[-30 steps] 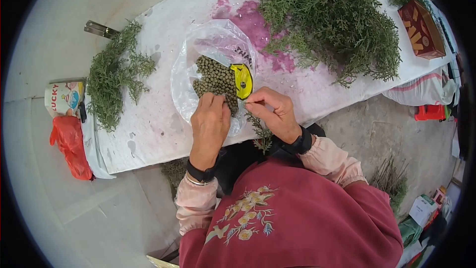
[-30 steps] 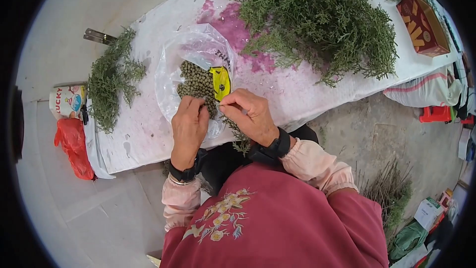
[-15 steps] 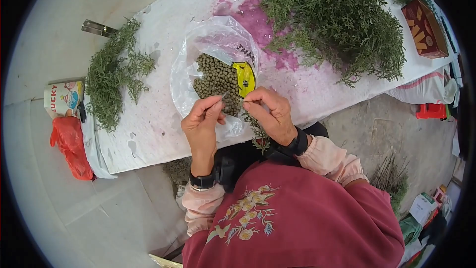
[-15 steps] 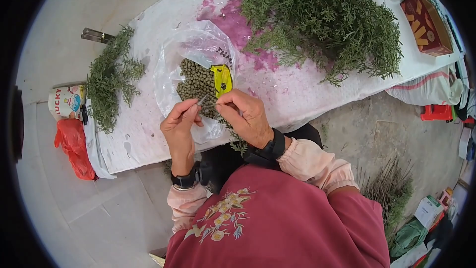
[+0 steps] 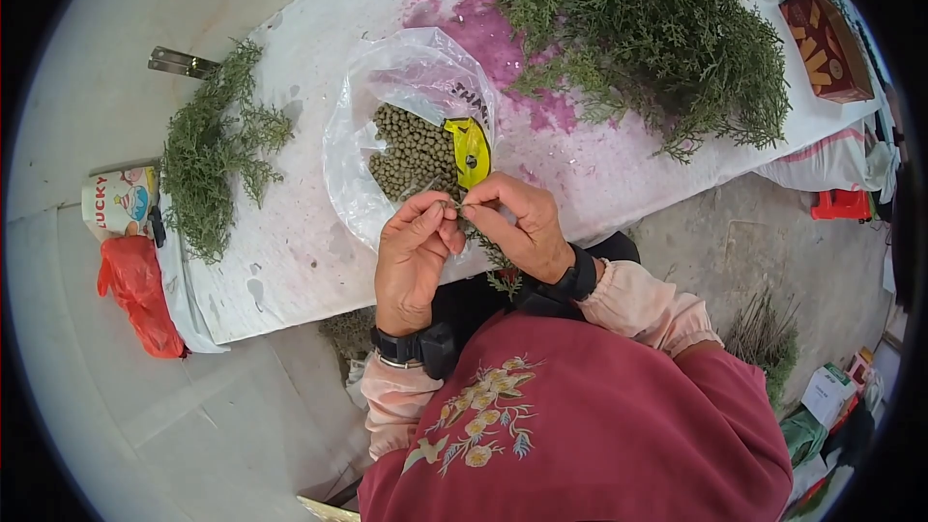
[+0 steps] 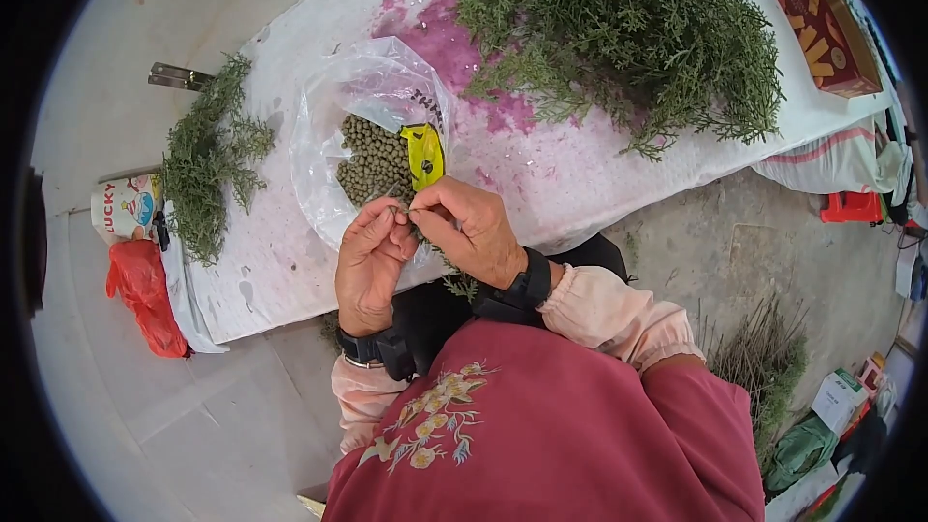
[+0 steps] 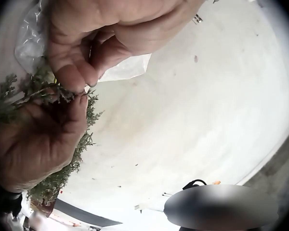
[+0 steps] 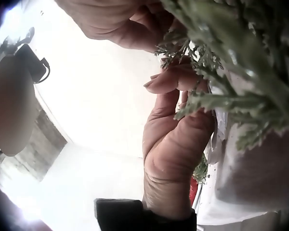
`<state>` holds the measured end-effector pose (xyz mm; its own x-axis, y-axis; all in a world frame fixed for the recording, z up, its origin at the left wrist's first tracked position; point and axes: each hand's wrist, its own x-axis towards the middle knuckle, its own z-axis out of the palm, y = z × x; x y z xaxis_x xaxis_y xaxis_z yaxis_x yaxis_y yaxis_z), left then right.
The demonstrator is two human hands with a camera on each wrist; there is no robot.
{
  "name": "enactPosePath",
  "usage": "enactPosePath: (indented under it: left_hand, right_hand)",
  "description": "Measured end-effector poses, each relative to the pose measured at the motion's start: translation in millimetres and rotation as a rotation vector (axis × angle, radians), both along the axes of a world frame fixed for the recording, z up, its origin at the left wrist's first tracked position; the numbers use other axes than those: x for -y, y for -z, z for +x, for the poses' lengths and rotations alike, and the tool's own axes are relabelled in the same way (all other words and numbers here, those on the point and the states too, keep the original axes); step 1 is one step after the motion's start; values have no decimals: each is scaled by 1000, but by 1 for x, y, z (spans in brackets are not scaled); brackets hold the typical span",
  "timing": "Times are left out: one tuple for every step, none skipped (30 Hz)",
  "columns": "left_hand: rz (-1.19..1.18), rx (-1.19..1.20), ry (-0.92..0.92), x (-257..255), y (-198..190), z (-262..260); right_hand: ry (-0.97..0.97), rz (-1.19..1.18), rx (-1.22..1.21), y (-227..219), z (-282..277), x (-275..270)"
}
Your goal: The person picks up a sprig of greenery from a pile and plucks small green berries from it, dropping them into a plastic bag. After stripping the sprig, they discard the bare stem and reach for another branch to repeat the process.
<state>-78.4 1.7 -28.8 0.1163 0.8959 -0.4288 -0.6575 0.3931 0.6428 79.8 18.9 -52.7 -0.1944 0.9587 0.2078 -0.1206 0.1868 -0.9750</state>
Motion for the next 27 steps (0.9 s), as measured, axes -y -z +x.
enactPosePath:
  left_hand:
    - [0, 18, -1, 0, 1, 0]
    - [0, 37, -3, 1, 1, -1]
    - [1, 55, -5, 1, 2, -2]
    - [0, 55, -5, 1, 2, -2]
    - [-2, 61, -1, 1, 4, -3]
    - [-4, 67, 2, 1, 4, -3]
    - [-7, 73, 6, 1, 4, -3]
    - [-8, 74, 7, 1, 5, -4]
    - [-17, 72, 6, 1, 4, -4]
    - [-26, 72, 5, 0, 4, -4]
    - [-35, 71, 3, 0, 3, -3]
    - [-37, 71, 4, 0, 4, -3]
    - [-44, 63, 2, 0, 4, -3]
    - [-50, 54, 2, 1, 4, -3]
    - [-55, 46, 1, 0, 4, -3]
    - [-57, 46, 3, 0, 5, -3]
    - [-51, 43, 11, 0, 5, -4]
    - [-45, 40, 19, 0, 5, -4]
    - [-40, 37, 27, 0, 5, -4]
    - [-42, 37, 28, 0, 5, -4]
    - [-42, 35, 25, 0, 5, -4]
    - [-42, 34, 22, 0, 5, -3]
    - [-42, 32, 20, 0, 5, -3]
    - [-44, 32, 21, 1, 5, -3]
    - [-41, 32, 22, 1, 4, -2]
    - [-37, 31, 23, 0, 4, -2]
    - [-33, 31, 24, 0, 4, -2]
  right_hand:
    - [-1, -2, 8, -1, 0, 0]
    - [-2, -5, 15, -1, -1, 0]
    - [-3, -6, 24, -1, -1, 0]
    - [-2, -7, 23, -1, -1, 0]
    - [-1, -6, 23, -1, -1, 0]
    - [0, -7, 23, 0, -1, 0]
    - [1, -7, 24, 0, -1, 0]
    - [2, -8, 24, 0, -1, 0]
    - [-2, -5, 17, -1, 0, 0]
    - [-7, -2, 10, -1, 0, 0]
    - [-12, 1, 4, -1, 1, 0]
    - [-12, -1, 4, -1, 1, 0]
    - [-11, -5, 0, -1, 1, 0]
    - [-10, -8, -4, -1, 0, 1]
    - [-9, -10, -8, -1, 0, 1]
    - [-7, -12, -8, -1, 0, 1]
    - [-7, -5, -4, -1, 0, 1]
    - [-7, 2, 1, 0, 0, 0]
    - [-7, 9, 5, 0, -1, 0]
    - [-6, 7, 5, 0, -1, 0]
    - [-6, 15, 15, 0, -1, 0]
    - [-7, 22, 26, 0, 0, 0]
    - [-7, 29, 35, 0, -1, 0]
    - [-7, 27, 36, 1, -1, 1]
    - [-1, 35, 45, 1, -1, 1]
    - [4, 43, 55, 1, -1, 1]
    - [9, 51, 65, 1, -2, 1]
